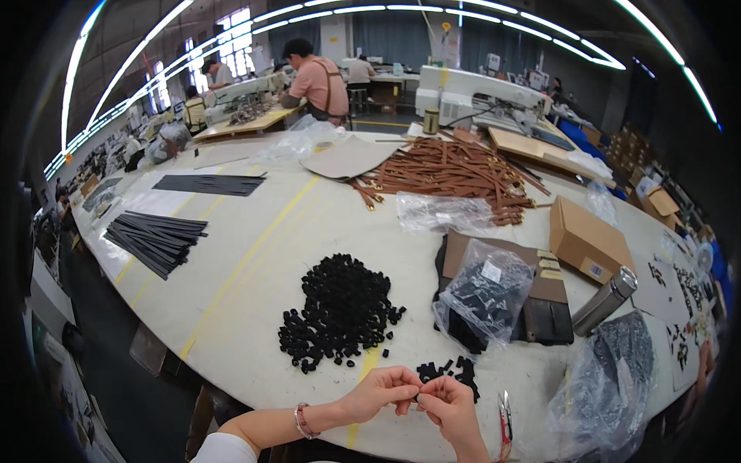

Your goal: The person assembles small black plastic buckle components by hand on a workshop table.

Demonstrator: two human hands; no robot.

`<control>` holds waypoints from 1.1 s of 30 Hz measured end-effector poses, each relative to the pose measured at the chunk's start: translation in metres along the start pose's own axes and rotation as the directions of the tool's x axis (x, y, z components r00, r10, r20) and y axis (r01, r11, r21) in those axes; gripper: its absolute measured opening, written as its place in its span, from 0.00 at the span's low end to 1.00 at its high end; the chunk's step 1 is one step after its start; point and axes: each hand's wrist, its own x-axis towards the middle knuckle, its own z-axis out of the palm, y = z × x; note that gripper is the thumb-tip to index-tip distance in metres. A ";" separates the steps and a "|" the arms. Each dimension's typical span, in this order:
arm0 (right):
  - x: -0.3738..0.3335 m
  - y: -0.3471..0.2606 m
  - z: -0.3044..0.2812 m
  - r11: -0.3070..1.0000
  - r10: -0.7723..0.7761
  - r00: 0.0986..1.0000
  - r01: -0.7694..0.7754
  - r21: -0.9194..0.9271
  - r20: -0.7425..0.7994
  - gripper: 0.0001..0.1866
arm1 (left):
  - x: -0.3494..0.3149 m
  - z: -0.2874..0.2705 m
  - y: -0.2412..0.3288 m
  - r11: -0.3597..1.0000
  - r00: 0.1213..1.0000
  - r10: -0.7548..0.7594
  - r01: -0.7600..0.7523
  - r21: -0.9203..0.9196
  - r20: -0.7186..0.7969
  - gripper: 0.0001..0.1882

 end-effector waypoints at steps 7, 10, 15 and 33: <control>-0.002 0.011 -0.003 0.949 0.022 1.000 -0.017 0.314 -0.013 0.07 | 0.000 0.000 -0.019 0.836 0.978 -0.207 0.169 -0.522 -0.014 0.06; -0.006 0.023 -0.001 0.991 -0.088 0.996 0.091 0.099 -0.034 0.09 | -0.006 0.004 -0.027 0.820 0.978 -0.188 0.107 -0.562 -0.088 0.06; -0.010 0.035 -0.004 0.989 -0.147 0.985 0.146 -0.015 -0.087 0.07 | -0.007 0.016 -0.028 0.830 0.971 -0.211 0.115 -0.545 -0.115 0.05; -0.015 0.033 0.004 0.662 -0.520 0.852 0.352 -0.662 -0.067 0.02 | -0.011 0.011 -0.053 0.947 0.972 -0.173 0.120 -0.299 -0.157 0.08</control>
